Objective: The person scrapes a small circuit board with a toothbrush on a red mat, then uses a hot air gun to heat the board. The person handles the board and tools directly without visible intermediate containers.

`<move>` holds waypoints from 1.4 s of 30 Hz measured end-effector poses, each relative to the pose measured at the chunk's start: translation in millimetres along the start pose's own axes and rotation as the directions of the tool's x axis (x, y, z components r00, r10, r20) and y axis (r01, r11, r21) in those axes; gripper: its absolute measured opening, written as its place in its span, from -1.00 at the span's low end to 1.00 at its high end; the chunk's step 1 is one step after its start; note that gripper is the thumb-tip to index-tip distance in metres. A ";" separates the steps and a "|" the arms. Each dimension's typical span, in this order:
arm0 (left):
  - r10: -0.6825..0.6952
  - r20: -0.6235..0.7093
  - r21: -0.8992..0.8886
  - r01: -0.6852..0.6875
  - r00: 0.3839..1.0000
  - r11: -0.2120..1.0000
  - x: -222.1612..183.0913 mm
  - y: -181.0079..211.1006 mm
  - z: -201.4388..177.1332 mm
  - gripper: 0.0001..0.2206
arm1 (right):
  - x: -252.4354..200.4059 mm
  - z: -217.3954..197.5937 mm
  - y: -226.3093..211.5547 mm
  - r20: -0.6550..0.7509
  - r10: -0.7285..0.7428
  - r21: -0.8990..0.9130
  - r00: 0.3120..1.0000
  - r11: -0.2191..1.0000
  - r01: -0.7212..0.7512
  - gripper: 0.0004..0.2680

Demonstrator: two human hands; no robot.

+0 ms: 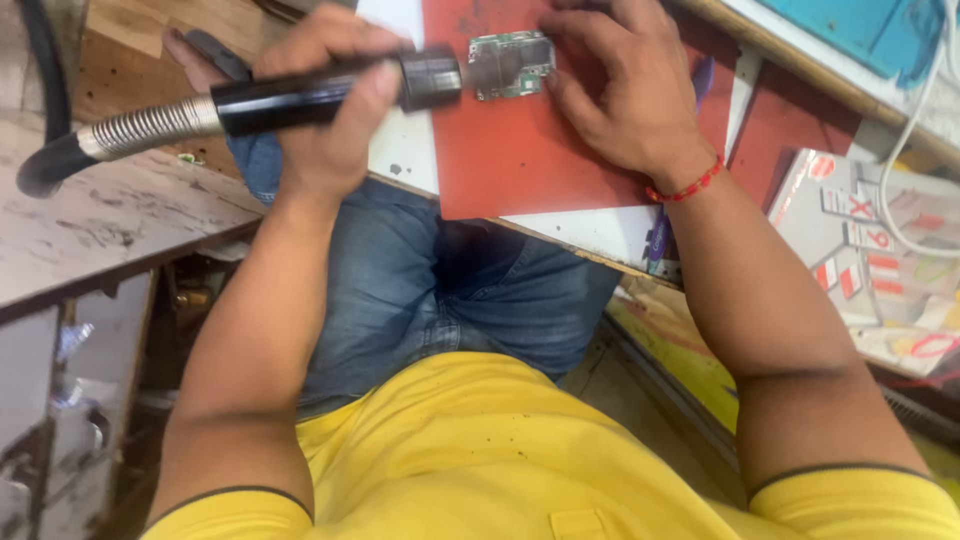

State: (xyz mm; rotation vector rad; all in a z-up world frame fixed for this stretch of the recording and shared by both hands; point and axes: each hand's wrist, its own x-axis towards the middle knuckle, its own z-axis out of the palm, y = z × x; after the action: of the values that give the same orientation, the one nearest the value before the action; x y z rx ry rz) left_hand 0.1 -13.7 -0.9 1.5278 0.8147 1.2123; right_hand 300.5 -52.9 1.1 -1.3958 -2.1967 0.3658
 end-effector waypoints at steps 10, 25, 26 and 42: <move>0.187 -0.019 0.163 -0.181 0.982 0.970 4.3 -9.9 -8.3 -0.79 | 28.2 -11.1 -9.5 0.004 -0.014 0.024 1.000 1.000 0.014 -0.75; 0.130 -0.021 0.144 -0.125 0.991 0.982 10.8 2.7 -8.3 -0.80 | 28.6 -14.9 -11.1 0.066 0.023 0.023 0.998 0.999 -0.025 -0.72; 0.160 0.005 0.168 -0.159 0.987 0.973 11.1 1.5 -8.8 -0.79 | 29.1 -14.8 -9.6 0.070 0.036 0.049 0.997 0.998 -0.039 -0.72; 0.147 -0.032 0.152 -0.140 0.989 0.978 7.5 -4.0 -8.6 -0.78 | 27.3 -14.5 -7.6 0.063 -0.003 0.059 0.998 0.998 -0.001 -0.73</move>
State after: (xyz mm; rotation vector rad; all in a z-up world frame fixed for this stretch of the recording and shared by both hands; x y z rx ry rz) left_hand -5.8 -3.3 -2.3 1.7114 0.8515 1.3180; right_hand 293.3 -32.3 24.2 -1.3695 -2.2188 0.4763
